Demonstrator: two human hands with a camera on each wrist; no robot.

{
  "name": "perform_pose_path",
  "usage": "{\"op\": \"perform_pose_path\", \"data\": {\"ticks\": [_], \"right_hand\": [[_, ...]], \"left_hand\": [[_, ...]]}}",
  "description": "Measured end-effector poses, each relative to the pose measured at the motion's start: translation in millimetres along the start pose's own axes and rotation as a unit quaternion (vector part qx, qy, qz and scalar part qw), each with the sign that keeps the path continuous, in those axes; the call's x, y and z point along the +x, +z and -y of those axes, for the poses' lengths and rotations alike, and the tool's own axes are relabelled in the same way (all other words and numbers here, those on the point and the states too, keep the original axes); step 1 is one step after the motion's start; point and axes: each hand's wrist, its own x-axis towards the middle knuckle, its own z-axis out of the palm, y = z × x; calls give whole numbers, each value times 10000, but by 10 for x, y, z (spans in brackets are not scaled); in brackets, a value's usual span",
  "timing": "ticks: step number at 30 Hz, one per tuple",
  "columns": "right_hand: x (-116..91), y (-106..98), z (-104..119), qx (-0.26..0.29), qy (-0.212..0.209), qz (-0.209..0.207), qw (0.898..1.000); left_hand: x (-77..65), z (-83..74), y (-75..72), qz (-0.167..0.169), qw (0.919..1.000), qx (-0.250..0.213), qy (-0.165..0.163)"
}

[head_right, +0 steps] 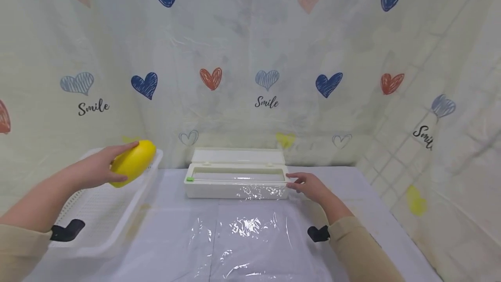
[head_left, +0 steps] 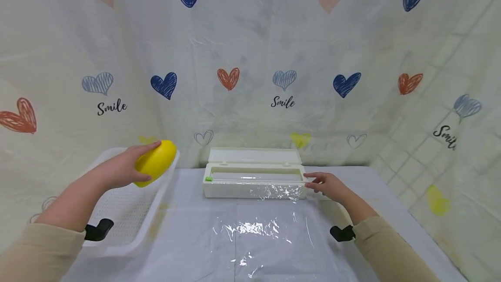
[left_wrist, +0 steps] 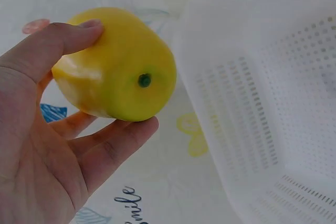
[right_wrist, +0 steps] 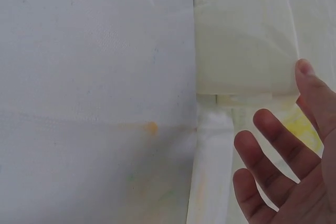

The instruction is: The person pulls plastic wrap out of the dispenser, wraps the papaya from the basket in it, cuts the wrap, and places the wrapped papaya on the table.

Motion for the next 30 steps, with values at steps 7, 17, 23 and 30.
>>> {"op": "perform_pose_path", "data": {"ticks": [7,17,23,30], "right_hand": [[-33,4,19,-2,197,39,9998],[-54,25,74,-38,345,16,9994],[-52,40,103,5,377,-30,9993],[-77,42,74,159,451,-8,9989]], "left_hand": [[69,-470,156,125,9996,189,188],[176,-1115,598,555,9957,266,696],[290,-1341,938,779,9911,480,965],[472,-1599,1386,1116,9747,838,1748]]}}
